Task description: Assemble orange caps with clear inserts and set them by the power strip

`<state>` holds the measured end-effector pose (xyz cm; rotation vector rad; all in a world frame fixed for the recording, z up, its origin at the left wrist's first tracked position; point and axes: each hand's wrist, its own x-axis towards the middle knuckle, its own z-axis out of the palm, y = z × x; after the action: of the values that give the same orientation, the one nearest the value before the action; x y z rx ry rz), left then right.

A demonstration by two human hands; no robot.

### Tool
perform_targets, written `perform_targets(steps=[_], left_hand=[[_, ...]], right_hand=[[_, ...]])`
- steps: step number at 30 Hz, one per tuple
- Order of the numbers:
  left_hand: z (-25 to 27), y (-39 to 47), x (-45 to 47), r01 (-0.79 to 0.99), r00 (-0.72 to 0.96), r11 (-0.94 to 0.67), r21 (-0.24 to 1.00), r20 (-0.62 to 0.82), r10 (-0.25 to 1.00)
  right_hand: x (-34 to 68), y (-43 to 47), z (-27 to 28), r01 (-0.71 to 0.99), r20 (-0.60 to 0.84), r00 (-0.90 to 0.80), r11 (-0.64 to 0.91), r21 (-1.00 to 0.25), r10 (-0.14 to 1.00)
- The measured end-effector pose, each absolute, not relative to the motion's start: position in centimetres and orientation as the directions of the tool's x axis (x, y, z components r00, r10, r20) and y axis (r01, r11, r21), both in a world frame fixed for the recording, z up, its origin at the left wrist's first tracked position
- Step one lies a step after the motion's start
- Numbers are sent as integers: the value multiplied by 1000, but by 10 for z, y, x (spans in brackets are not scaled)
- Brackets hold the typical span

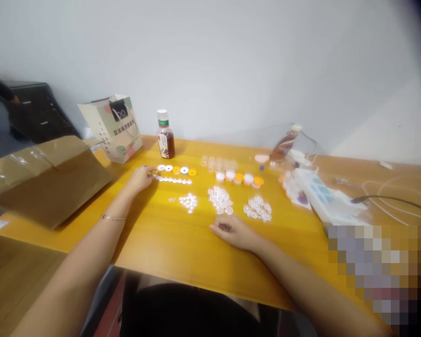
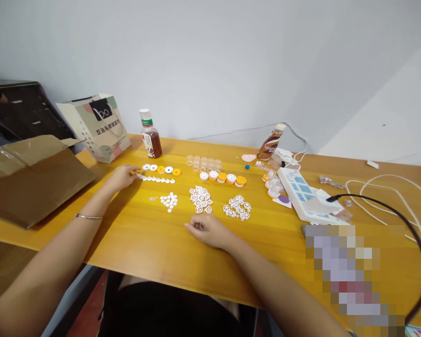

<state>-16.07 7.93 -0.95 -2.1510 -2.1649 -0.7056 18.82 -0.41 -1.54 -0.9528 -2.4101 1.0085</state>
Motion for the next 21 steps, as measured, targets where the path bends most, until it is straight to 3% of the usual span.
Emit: perform_targets(steps=[5,8,9,11,14,17,21], left_hand=[[-4,77,-155,957,-119,25,290,313,942],[12,61,-135,953,-147,20,302,404,903],[16,54,-122,943,-115,-48,330,458,882],[21,36,-92,862,51,-313,398,547,836],[14,12,-43,616,474,-648,448,445,759],[-4,1,-11,542,660,-737,404,339,671],[-21,-1,0,587,692,-745,317,280,665]], right_hand=[[189,-3,-13,445,49,-714,507,-738,698],[189,-3,-13,439,50,-717,506,-742,696],[189,-2,-13,435,52,-718,506,-745,694],[189,-2,-14,434,61,-713,508,-744,699],[189,0,-15,476,83,-668,511,-716,739],[190,3,-17,540,106,-599,498,-678,794],[190,4,-20,557,124,-565,488,-672,815]])
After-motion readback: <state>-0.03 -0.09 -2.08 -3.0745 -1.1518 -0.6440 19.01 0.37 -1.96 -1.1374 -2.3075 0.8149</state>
